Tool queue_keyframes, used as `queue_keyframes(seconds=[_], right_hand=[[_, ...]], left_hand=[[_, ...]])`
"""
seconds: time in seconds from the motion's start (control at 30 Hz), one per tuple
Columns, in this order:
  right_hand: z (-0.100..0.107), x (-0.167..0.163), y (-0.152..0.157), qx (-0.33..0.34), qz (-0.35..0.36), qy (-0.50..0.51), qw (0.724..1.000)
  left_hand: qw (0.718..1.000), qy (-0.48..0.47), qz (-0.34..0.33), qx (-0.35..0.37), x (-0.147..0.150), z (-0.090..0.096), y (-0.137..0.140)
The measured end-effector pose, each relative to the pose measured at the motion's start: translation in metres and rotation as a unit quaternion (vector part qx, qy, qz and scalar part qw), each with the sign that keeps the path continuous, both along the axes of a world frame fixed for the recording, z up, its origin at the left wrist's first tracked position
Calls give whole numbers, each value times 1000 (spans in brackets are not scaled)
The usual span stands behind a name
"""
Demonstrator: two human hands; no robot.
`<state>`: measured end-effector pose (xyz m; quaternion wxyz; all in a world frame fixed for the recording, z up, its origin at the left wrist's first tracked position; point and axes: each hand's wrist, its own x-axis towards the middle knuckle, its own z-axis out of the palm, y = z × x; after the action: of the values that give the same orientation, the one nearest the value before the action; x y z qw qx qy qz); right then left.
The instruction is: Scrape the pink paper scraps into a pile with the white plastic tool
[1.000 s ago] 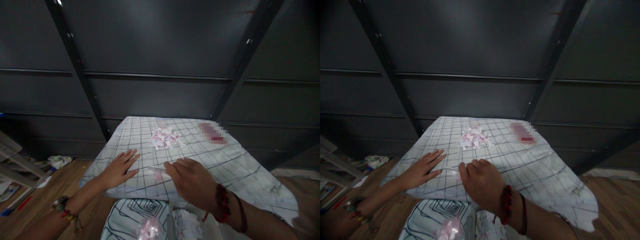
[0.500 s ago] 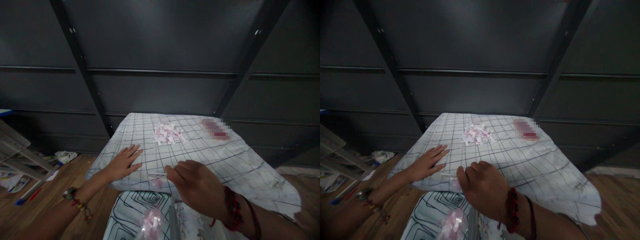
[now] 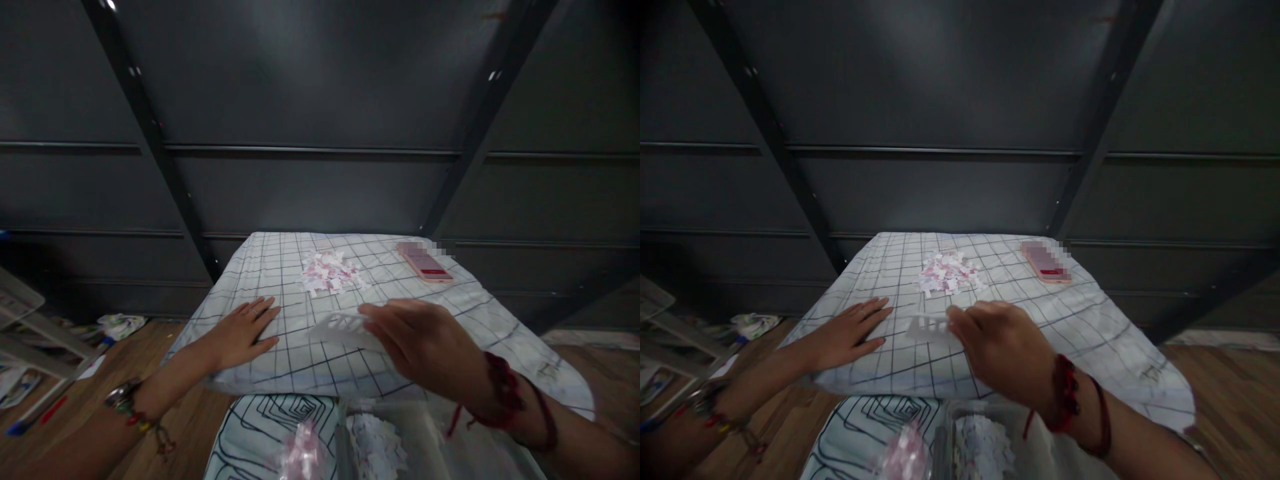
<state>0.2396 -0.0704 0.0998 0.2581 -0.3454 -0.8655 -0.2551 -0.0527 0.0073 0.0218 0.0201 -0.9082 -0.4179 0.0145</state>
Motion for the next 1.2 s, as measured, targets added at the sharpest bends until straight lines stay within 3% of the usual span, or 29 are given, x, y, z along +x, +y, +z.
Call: queue_keyframes(seconds=[0.13, 0.27, 0.47, 0.63, 0.9, 1.2], right_hand=[[1, 34, 43, -16, -128, -28, 991], [-3, 51, 73, -48, -177, -74, 980], [-14, 54, 91, -39, -166, -98, 980], [-16, 61, 104, -42, -233, -89, 967], [-23, 65, 115, -96, -342, -99, 930], [-12, 55, 89, -113, -305, -93, 941]], left_hand=[[998, 31, 4, -54, 11, 24, 7], [998, -16, 13, -67, 30, 34, 24], [988, -136, 73, 3, 55, 1, 48], [990, -123, 74, 10, 58, -24, 52], [990, -108, 84, 23, 58, -22, 51], [991, -99, 80, 26, 59, -22, 51]])
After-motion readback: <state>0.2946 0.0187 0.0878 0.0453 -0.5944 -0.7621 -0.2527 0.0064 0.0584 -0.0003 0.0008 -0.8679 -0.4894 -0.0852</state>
